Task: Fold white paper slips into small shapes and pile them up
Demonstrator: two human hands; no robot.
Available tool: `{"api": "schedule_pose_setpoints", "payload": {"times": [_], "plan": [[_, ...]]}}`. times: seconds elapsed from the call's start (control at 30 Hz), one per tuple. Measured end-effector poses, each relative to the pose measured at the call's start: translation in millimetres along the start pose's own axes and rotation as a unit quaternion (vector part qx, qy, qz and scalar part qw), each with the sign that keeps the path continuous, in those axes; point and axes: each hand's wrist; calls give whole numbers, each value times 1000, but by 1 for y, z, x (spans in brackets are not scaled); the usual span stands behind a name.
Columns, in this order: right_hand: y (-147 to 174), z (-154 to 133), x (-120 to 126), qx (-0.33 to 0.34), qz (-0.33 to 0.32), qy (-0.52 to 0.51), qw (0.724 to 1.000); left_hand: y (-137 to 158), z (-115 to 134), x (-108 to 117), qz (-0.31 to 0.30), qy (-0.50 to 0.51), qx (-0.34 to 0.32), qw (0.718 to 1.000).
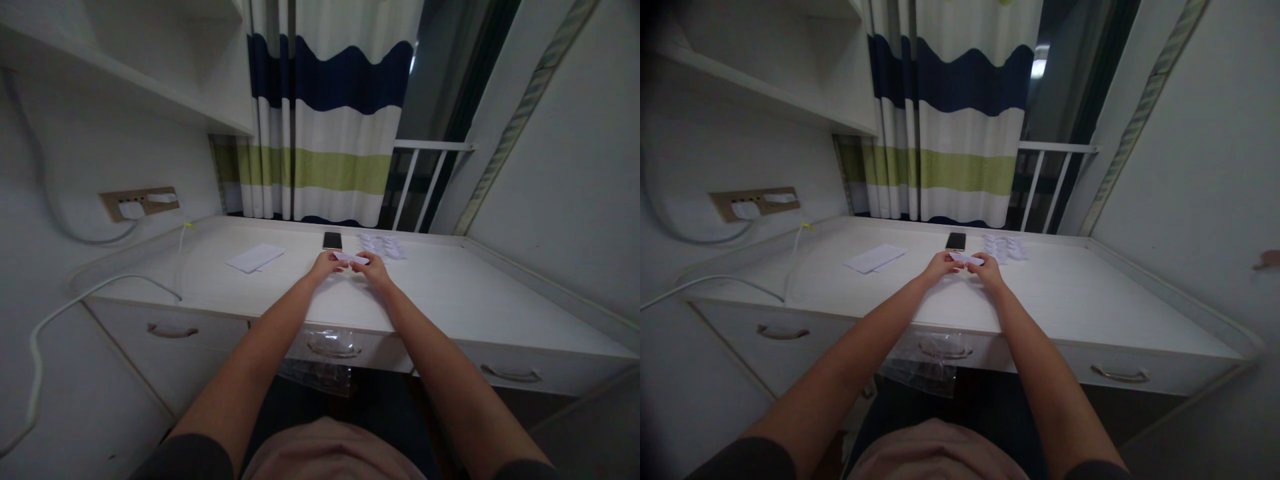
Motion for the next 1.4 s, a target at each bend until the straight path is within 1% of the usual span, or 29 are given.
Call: {"api": "schedule_pose_setpoints", "payload": {"times": [0.13, 0.3, 0.47, 0.63, 0.77, 0.97, 1.07, 1.23, 1.4], "plan": [[1, 1, -1, -4, -6, -16, 1000, 1, 3, 0, 4, -27, -7, 1000], [2, -2, 0, -3, -9, -2, 1000, -2, 0, -1, 4, -13, -9, 1000], [1, -1, 0, 11, 3, 7, 1000, -1, -2, -1, -4, 15, 14, 1000], [1, 0, -2, 7, -16, -33, 999, 1, 0, 1, 3, 19, 41, 999], [1, 0, -4, -8, -30, -69, 997, 0, 0, 2, 31, 22, 37, 999], [-1, -1, -6, -41, -23, -119, 992, 0, -1, 2, 9, 25, 37, 999], [0, -1, -6, -39, -23, -136, 990, 0, 0, 1, 3, 30, 42, 999], [2, -1, -4, -32, -27, -137, 990, 0, 0, 1, -19, 50, 30, 998], [2, 0, -3, -30, -53, -125, 990, -1, -1, 1, 7, 51, 21, 998]]}}
Point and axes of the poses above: each hand's wrist, its own y-axis away from the middle knuckle, its own x-axis out of the back of the hand, z = x × y, and after that the axes turned 5 degrees about y, right-handed
